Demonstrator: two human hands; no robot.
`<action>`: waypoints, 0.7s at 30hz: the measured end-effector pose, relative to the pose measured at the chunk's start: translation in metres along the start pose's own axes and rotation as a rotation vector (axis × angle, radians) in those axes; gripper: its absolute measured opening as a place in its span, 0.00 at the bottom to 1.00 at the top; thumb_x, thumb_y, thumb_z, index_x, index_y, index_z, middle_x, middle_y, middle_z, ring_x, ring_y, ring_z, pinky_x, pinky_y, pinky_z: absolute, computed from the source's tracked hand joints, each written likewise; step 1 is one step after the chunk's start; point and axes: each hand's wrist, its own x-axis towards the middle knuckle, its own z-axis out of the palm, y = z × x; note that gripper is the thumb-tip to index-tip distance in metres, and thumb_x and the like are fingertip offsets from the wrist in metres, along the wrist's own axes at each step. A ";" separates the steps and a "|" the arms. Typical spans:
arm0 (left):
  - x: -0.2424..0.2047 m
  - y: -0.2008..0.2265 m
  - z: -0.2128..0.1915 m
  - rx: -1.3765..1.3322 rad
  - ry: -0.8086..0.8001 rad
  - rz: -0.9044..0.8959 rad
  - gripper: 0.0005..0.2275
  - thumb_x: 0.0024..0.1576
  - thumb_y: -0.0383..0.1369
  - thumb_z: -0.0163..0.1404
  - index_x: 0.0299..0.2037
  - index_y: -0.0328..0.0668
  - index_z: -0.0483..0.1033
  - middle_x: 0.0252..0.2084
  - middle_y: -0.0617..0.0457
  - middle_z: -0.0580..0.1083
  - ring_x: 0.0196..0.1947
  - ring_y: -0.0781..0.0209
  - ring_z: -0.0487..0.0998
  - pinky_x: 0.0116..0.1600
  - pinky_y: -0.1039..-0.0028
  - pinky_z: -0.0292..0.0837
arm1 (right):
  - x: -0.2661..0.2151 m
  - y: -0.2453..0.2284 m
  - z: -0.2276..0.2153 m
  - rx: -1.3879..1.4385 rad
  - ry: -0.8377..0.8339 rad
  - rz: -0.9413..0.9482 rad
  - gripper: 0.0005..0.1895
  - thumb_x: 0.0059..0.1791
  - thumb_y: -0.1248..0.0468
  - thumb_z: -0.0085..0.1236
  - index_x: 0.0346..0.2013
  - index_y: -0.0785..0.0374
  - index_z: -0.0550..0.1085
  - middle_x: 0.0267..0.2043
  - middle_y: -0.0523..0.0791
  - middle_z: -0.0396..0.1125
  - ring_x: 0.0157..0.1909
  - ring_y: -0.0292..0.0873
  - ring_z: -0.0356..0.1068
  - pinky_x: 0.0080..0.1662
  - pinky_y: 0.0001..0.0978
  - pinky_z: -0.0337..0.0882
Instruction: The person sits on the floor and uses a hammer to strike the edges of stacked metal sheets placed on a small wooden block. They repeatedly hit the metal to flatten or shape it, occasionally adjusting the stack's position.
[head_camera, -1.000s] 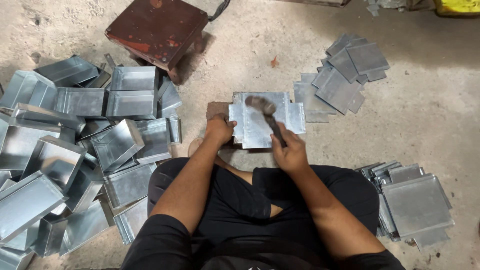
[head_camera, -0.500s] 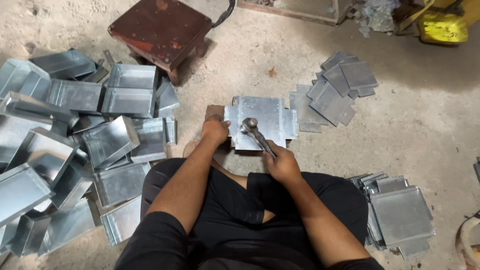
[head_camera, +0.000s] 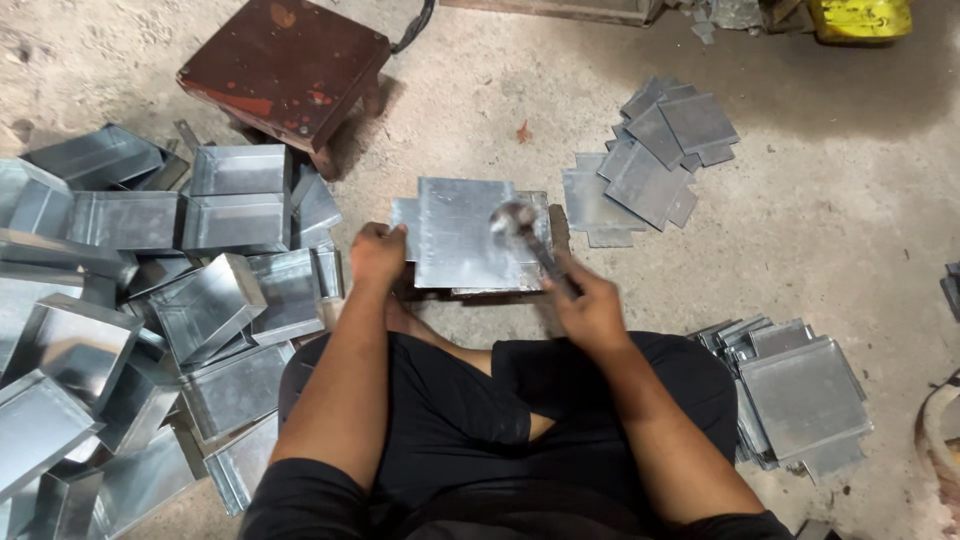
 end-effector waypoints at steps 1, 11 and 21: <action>0.001 -0.003 -0.005 0.003 0.024 0.018 0.23 0.54 0.47 0.60 0.49 0.34 0.77 0.49 0.34 0.77 0.53 0.38 0.77 0.58 0.58 0.71 | -0.001 -0.001 -0.009 -0.030 0.059 -0.039 0.25 0.48 0.63 0.64 0.59 0.66 0.74 0.30 0.42 0.73 0.23 0.33 0.59 0.30 0.26 0.66; -0.004 0.000 -0.021 -0.018 0.042 0.006 0.26 0.51 0.42 0.65 0.54 0.31 0.74 0.52 0.34 0.75 0.51 0.39 0.78 0.54 0.59 0.73 | 0.033 0.021 0.010 -0.025 0.212 -0.351 0.21 0.55 0.66 0.60 0.61 0.70 0.73 0.43 0.53 0.74 0.41 0.39 0.74 0.44 0.33 0.74; 0.007 -0.018 -0.013 -0.161 0.049 0.003 0.19 0.55 0.37 0.60 0.51 0.31 0.77 0.43 0.39 0.79 0.41 0.45 0.82 0.47 0.61 0.75 | 0.035 0.053 0.015 -0.151 -0.023 -0.023 0.19 0.52 0.58 0.62 0.54 0.64 0.76 0.34 0.58 0.75 0.30 0.49 0.73 0.39 0.38 0.73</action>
